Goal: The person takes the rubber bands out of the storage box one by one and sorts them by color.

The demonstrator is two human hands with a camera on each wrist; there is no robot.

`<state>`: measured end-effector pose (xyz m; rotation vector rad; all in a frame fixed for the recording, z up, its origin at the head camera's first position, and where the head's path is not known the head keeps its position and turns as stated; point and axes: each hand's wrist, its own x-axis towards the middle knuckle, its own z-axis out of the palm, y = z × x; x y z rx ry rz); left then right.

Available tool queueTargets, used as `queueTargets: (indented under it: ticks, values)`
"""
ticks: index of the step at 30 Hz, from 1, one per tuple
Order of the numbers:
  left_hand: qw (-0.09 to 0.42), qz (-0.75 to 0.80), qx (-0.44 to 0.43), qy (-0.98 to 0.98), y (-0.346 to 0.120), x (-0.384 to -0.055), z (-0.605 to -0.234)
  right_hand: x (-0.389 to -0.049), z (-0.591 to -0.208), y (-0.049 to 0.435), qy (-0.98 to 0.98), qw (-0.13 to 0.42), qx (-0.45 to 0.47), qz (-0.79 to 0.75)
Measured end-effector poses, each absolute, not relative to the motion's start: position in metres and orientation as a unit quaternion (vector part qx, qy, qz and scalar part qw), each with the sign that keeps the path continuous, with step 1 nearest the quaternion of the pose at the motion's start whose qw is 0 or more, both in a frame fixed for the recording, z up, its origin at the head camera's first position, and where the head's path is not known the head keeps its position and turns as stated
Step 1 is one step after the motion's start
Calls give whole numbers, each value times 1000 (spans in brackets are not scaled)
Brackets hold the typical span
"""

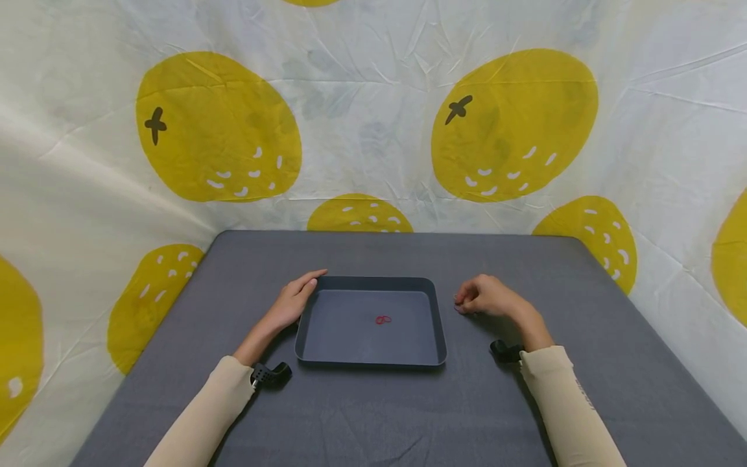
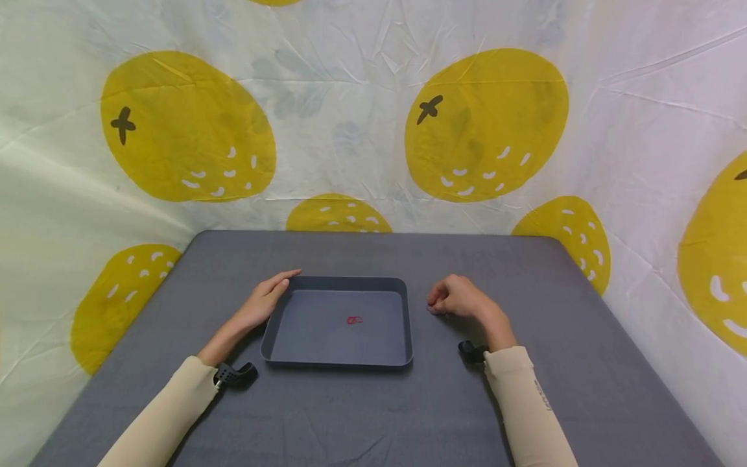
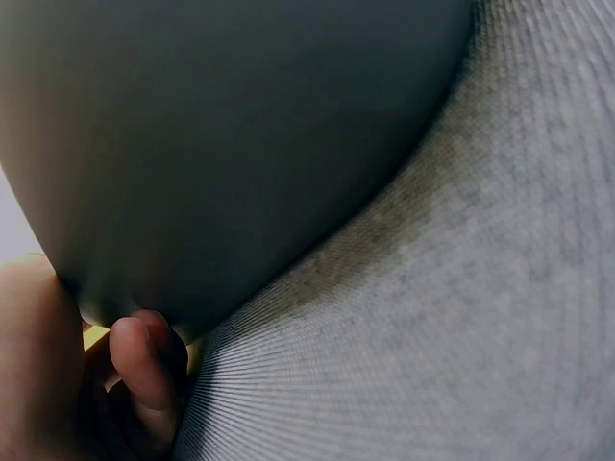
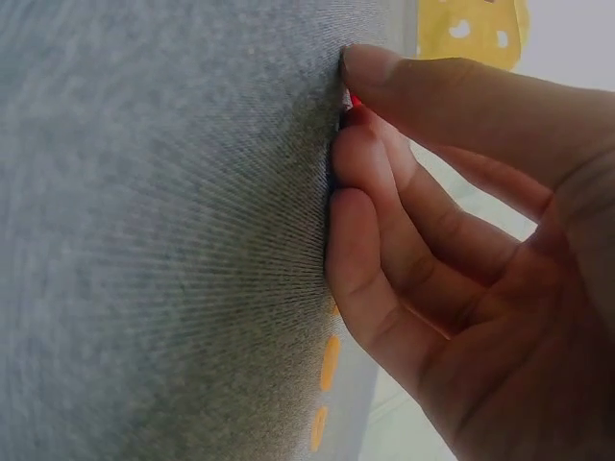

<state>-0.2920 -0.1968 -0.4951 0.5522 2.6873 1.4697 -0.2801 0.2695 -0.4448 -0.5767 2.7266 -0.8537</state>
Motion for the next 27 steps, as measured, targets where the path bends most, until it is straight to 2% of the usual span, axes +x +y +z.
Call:
queueTargets:
  ticks: [27]
  values:
    - [11, 470, 179, 864, -197, -293, -494, -279, -442, 279, 929, 109, -197, -293]
